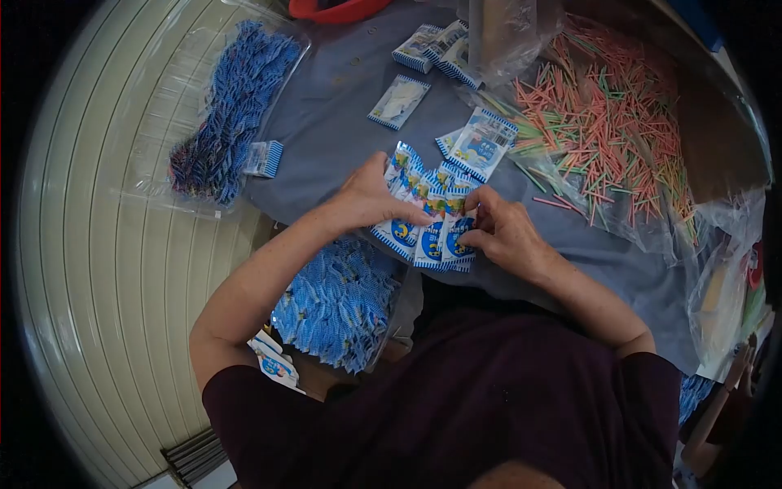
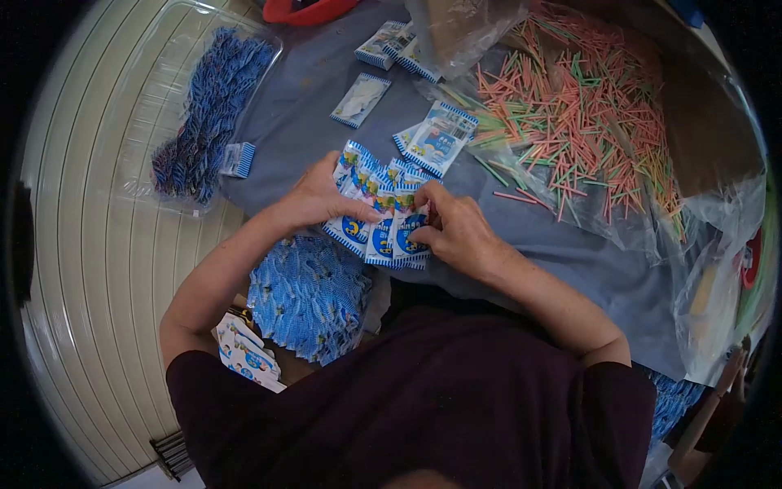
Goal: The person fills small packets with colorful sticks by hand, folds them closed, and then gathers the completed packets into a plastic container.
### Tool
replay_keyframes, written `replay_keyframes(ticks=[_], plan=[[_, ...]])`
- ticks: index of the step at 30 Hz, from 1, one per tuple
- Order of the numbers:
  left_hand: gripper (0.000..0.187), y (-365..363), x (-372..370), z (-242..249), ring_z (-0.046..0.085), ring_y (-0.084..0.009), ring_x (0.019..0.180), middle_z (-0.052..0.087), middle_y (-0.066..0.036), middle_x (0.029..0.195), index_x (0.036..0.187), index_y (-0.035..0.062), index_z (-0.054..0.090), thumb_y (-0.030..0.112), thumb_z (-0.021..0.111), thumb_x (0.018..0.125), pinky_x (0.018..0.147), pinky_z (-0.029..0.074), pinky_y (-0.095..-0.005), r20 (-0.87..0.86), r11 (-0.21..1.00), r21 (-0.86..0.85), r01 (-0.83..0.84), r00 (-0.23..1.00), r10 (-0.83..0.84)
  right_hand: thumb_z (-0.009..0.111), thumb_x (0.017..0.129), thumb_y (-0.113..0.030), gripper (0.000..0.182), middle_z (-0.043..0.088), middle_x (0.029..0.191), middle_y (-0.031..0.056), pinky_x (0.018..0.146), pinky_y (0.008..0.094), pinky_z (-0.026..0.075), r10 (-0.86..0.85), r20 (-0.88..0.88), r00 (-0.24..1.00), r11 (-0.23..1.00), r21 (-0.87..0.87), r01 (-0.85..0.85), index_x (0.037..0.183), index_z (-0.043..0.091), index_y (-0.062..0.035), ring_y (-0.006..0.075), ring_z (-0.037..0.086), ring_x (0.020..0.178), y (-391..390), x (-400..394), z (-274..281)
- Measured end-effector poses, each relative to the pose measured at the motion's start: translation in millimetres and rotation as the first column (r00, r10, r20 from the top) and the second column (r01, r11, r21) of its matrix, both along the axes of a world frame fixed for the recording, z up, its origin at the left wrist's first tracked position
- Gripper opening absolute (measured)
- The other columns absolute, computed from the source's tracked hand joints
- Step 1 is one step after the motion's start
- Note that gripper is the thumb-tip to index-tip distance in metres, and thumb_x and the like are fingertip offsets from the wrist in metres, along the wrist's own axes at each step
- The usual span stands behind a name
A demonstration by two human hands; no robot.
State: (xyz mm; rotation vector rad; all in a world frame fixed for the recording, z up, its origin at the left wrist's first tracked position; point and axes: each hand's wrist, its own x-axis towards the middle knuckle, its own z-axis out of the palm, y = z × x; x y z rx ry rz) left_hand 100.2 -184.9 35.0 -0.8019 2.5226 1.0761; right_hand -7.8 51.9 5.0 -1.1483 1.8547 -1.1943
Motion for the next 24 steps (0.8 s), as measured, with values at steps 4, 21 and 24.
replay_keyframes(ticks=[4, 21, 24], plan=[[0.091, 12, 18, -8, 0.065, -0.0214, 0.1, 0.065, -0.015, 0.107, 0.117, -0.0056, 0.049, 0.031, 0.096, 0.049, 0.09, 0.051, -0.0328, -0.213, 0.938, 0.321, -0.127, 0.956, 0.202, 0.077, 0.074, 0.002, 0.06, 0.065, 0.077, 0.013, 0.062, 0.0315, 0.052, -0.083, 0.099, 0.992, 0.996, -0.019, 0.085, 0.122, 0.042, -0.0058, 0.0197, 0.068, 0.07, -1, 3, -6], [0.068, 94, 104, 0, 0.067, -0.0181, 0.086, 0.07, -0.014, 0.092, 0.111, 0.0039, 0.044, 0.008, 0.091, 0.064, 0.075, 0.055, -0.0333, -0.835, 0.966, -0.164, -0.2, 0.55, -0.028, 0.082, 0.06, 0.003, 0.053, 0.067, 0.099, 0.0084, 0.085, 0.0295, 0.051, 0.075, 0.736, 0.673, 0.996, -0.093, -0.009, 0.109, 0.061, 0.0018, 0.0156, 0.064, 0.092, 12, 11, 14], [0.047, 96, 78, 27, 0.065, -0.024, 0.084, 0.069, -0.02, 0.091, 0.098, -0.0008, 0.052, 0.012, 0.087, 0.069, 0.075, 0.052, -0.0327, -0.955, 0.985, -0.128, -0.113, 0.282, -0.091, 0.083, 0.061, -0.005, 0.05, 0.057, 0.126, 0.0162, 0.102, 0.0363, 0.039, 0.117, 0.077, 0.99, 0.892, -0.446, -0.071, 0.105, 0.059, -0.0034, 0.0231, 0.055, 0.117, 24, 1, 46]])
